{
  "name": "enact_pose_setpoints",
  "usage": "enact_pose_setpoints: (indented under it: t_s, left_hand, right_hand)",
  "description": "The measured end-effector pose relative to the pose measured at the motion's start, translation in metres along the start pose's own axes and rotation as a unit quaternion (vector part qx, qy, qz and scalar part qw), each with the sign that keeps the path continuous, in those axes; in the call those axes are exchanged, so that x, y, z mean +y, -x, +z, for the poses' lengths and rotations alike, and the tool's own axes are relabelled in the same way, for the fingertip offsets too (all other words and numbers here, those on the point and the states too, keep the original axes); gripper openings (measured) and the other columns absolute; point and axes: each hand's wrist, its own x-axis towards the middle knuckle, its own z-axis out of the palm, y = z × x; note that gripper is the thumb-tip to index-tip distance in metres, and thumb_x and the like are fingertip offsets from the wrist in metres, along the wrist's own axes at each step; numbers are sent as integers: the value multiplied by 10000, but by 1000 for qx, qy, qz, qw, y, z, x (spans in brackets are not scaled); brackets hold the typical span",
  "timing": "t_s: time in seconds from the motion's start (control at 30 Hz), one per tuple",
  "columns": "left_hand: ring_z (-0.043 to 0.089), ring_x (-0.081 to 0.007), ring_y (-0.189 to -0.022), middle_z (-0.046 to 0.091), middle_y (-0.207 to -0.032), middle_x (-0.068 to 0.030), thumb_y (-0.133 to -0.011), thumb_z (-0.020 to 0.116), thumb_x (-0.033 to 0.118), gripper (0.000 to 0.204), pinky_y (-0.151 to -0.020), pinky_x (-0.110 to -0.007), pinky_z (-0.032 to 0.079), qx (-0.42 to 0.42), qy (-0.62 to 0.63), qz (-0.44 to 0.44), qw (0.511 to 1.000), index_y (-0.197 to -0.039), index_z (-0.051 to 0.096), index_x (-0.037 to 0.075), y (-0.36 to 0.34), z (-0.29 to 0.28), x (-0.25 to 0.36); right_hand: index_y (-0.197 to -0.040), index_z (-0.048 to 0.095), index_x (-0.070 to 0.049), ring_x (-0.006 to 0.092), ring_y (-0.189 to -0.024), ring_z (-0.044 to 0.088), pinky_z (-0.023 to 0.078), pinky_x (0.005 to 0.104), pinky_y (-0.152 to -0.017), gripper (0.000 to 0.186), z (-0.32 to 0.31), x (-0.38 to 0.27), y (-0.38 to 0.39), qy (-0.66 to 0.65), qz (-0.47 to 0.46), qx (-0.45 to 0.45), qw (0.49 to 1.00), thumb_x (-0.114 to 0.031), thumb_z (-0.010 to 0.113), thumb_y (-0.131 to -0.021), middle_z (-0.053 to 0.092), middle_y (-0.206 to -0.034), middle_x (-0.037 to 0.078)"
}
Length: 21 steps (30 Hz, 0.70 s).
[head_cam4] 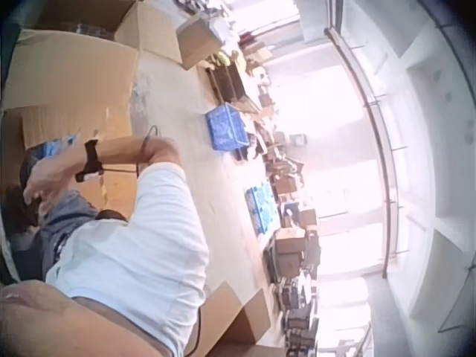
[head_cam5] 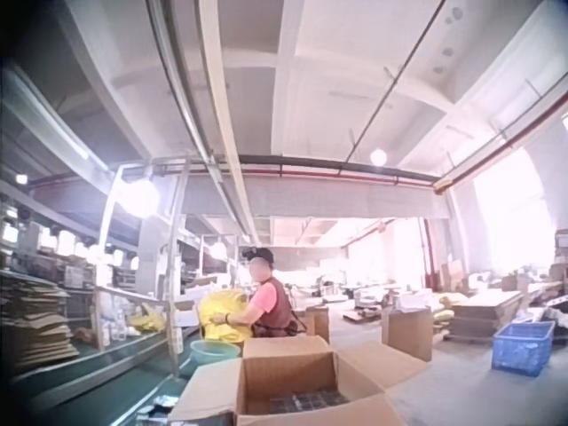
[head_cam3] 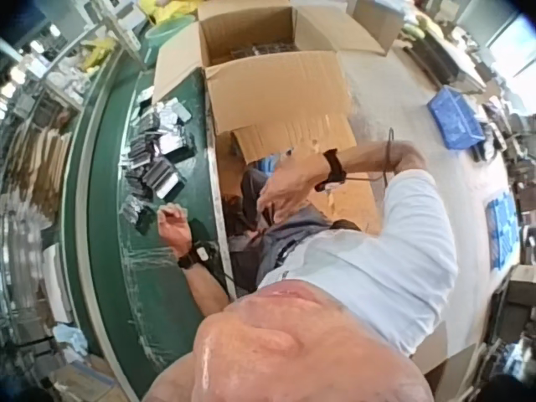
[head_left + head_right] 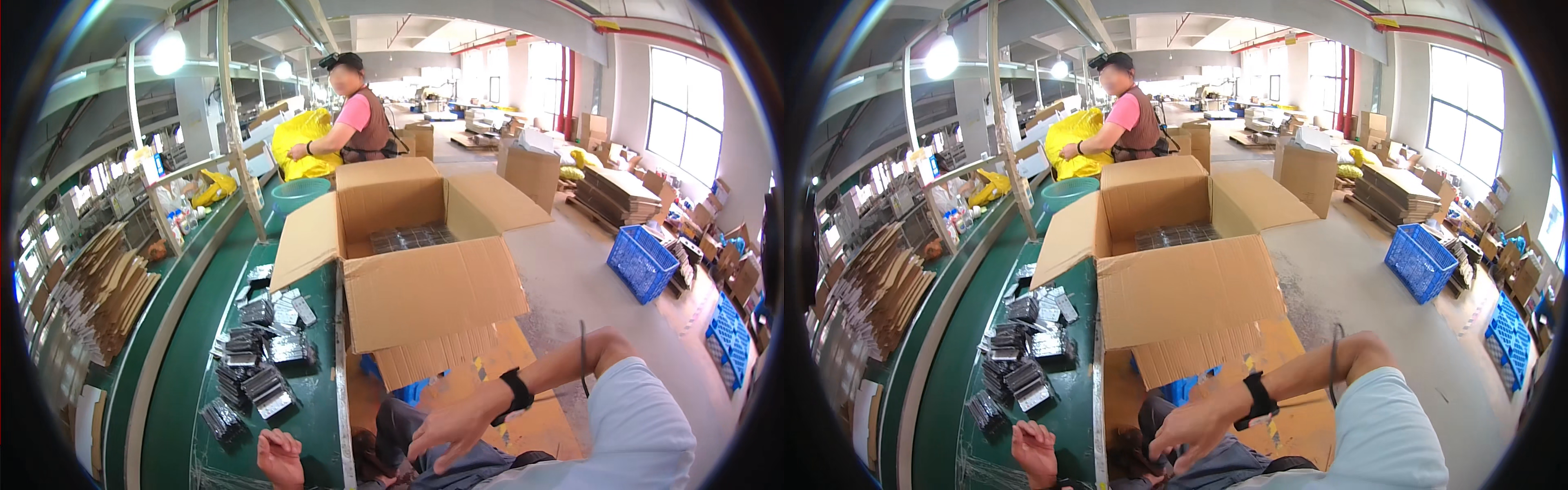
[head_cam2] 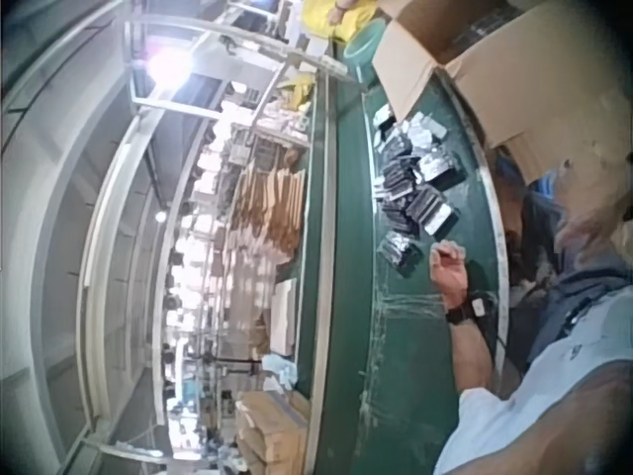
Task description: Packing small silver electronic components into a cardboard box on a conveyor line.
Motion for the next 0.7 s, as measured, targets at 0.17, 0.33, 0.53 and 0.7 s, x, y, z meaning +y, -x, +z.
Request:
enact_pose_setpoints:
  t_s: [0.17,0.33,0.53,0.7]
  left_hand:
    - [460,-162,-589,451,-652,-32,-1048,477,389,383,-581,-314,393,-26,-12,-9,1000,-806,487,93,-2,-8,0]
    - [458,-164,-587,452,-655,-35,-1047,479,384,380,-583,-316,393,-7,-1,-19,1000,-806,486,92,4,-4,3]
    - [454,-160,-594,448,-662,-34,-1049,476,385,383,-576,-311,394,12,7,-12,1000,-804,480,90,8,-3,-1]
    - [440,-196,-726,475,-815,-79,-1040,525,295,314,-665,-345,375,-52,61,-44,996,-857,523,41,9,6,9]
  right_hand:
    - [-1108,593,-19,347,-865,643,492,464,-686,251,7,-21,5,13,-98,83,992,-197,658,-944,633,-965,140]
    - [-1099,650,-95,324,-865,658,556,403,-722,247,-53,-37,24,228,-58,322,917,-157,724,-872,652,-972,105]
    - [-1206,582,-44,141,-788,678,548,276,-644,256,-183,-5,111,-8,-23,691,722,-119,629,-966,674,-926,43]
    - [-1157,607,-23,141,-775,678,542,281,-638,269,-242,63,201,73,124,779,611,-186,655,-949,683,-895,58]
